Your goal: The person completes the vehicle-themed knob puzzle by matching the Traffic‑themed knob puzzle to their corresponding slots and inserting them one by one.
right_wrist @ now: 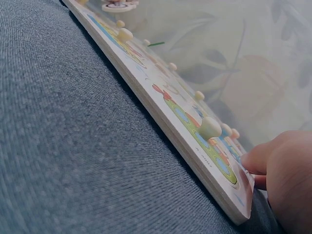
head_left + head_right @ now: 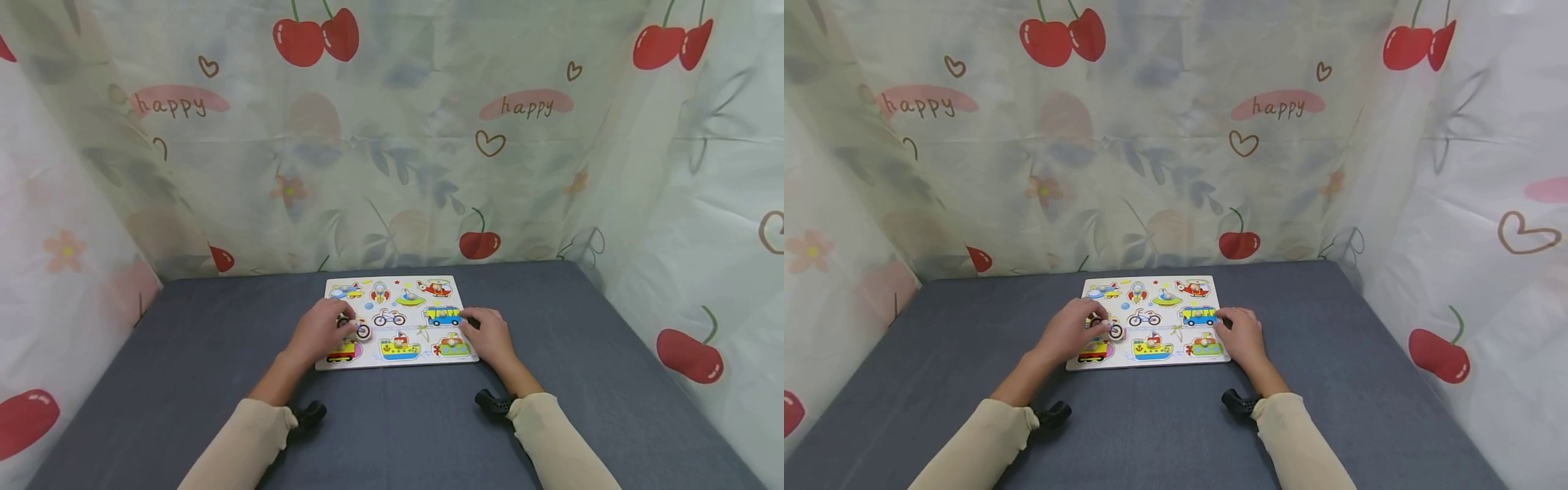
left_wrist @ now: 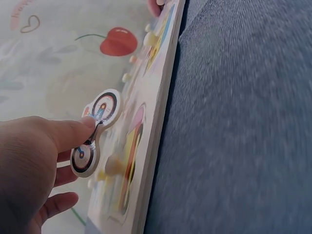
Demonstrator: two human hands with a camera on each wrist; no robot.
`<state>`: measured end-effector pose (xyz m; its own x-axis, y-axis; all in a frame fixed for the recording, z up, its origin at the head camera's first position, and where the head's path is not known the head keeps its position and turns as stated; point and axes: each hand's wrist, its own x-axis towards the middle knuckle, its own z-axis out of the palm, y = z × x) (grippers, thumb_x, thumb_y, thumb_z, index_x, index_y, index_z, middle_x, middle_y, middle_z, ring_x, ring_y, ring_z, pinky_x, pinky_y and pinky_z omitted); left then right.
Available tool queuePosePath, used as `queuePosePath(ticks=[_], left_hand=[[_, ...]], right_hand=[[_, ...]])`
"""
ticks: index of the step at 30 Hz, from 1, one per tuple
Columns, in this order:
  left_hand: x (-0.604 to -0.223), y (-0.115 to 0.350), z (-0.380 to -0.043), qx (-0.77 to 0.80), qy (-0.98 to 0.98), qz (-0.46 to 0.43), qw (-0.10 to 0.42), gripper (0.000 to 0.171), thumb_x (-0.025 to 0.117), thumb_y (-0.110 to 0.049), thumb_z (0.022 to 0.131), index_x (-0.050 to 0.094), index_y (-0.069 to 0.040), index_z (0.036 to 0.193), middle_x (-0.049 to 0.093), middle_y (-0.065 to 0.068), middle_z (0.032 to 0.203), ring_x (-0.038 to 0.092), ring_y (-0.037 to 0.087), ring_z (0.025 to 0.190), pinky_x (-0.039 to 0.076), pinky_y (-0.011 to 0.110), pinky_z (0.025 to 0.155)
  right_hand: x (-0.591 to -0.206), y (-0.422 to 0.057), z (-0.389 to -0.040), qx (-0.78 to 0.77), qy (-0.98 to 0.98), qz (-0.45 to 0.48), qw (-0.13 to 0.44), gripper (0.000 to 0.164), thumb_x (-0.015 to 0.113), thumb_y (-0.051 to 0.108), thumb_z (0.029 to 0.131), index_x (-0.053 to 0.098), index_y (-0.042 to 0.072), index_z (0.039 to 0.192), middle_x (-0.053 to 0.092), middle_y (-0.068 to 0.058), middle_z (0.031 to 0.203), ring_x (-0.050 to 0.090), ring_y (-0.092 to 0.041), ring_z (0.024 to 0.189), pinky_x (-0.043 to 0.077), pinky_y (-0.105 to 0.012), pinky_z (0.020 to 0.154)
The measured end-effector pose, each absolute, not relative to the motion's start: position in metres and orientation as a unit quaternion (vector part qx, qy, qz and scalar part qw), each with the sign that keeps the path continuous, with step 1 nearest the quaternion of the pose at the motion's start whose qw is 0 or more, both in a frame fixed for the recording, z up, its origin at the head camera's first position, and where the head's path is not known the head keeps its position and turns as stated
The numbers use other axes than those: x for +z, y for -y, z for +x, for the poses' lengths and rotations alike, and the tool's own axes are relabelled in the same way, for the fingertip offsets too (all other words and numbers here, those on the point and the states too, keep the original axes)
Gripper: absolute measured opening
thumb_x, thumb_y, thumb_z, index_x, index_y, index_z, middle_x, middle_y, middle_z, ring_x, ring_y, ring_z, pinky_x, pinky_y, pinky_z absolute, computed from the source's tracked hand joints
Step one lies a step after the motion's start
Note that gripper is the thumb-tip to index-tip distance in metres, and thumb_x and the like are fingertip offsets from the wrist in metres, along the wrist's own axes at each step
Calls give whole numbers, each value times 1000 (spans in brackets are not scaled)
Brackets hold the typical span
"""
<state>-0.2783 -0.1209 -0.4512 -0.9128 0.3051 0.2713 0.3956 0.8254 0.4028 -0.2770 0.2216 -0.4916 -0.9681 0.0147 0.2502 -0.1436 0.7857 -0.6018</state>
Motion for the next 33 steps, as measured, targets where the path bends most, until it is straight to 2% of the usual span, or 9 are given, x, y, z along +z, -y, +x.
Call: queuePosePath(ticks=[10, 19, 33], left_hand=[[-458, 105, -286, -251, 943, -184, 118, 11, 77, -23, 84, 67, -21, 85, 57, -7, 87, 50, 15, 86, 43, 34, 73], [-462, 88, -290, -275, 945, -151, 92, 9, 75, -24, 84, 67, -20, 87, 59, -5, 91, 52, 17, 92, 44, 36, 81], [-465, 64, -297, -281, 945, -120, 115, 14, 80, -26, 81, 68, -20, 87, 56, -6, 86, 53, 16, 87, 46, 35, 72]], right_hand=[[-492, -222, -278, 333, 934, 39, 120, 30, 65, 17, 93, 68, 6, 121, 62, -16, 126, 42, -34, 128, 27, -56, 104], [-491, -222, -276, 335, 934, 41, 120, 30, 65, 17, 93, 68, 6, 120, 62, -16, 126, 42, -35, 127, 27, -56, 104], [-491, -223, -277, 331, 935, 39, 120, 29, 66, 17, 93, 68, 6, 120, 62, -17, 126, 43, -35, 127, 30, -56, 104]])
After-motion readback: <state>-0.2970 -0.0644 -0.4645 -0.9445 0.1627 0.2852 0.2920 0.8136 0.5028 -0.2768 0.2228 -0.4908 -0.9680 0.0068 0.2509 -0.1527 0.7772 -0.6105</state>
